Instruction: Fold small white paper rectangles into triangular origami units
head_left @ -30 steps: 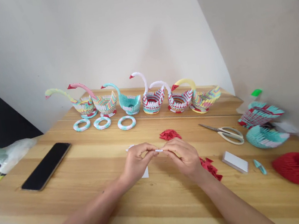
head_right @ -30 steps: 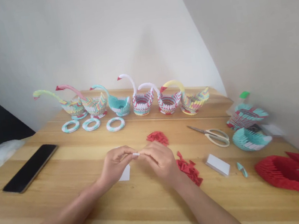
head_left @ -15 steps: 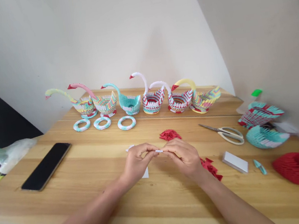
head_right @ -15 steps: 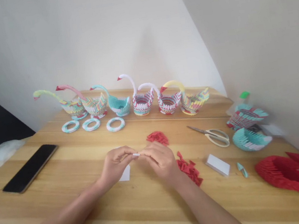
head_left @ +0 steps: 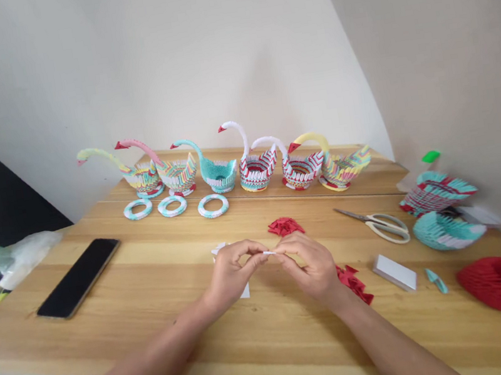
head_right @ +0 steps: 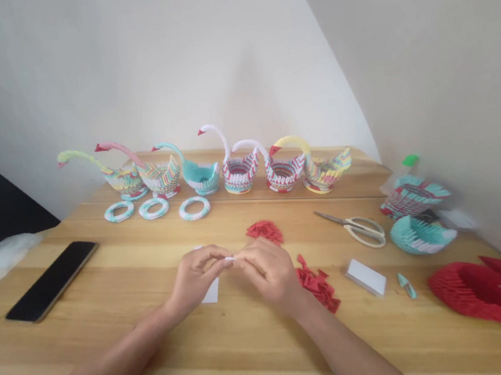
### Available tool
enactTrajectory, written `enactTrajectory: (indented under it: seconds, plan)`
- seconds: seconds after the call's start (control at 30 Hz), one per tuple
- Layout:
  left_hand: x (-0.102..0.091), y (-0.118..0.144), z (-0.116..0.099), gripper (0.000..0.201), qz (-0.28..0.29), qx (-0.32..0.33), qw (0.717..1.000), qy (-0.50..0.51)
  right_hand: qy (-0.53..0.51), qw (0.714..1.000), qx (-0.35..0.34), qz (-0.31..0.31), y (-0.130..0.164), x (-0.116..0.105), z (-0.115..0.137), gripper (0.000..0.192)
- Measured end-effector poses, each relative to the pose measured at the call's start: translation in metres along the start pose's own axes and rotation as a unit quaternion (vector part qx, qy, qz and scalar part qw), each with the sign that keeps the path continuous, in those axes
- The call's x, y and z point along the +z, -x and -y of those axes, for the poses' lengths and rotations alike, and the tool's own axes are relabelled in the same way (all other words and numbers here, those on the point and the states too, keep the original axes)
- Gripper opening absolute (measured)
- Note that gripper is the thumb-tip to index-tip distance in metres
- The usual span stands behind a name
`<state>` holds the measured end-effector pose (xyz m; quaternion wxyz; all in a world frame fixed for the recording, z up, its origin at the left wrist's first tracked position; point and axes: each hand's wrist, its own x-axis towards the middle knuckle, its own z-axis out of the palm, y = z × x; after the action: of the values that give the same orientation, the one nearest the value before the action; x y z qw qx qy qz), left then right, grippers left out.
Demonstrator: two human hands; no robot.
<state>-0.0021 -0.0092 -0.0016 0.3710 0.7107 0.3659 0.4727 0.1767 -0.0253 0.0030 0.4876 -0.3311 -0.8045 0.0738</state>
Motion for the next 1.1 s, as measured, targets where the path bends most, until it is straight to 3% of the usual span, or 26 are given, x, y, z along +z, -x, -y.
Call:
enactTrajectory:
  seconds: [0.43,0.73,1.1]
  plan:
    - [-0.0034,0.0012,-0.0013,0.014,0.015,0.021,0.997,-0.067,-0.013,1.0,0.028,0.008,0.0013,0.0034,-0.0015,0.012]
    - [-0.0027,0.0007,-0.003,0.013,0.013,0.073,0.993,-0.091,0.0,0.999,0.036,0.001,0.0008,0.004,-0.0012,0.011]
    - [-0.0002,0.0017,-0.0044,0.015,0.016,0.038,0.995,-0.094,0.028,0.999,0.044,0.004,0.0023,0.0068,-0.0023,0.01]
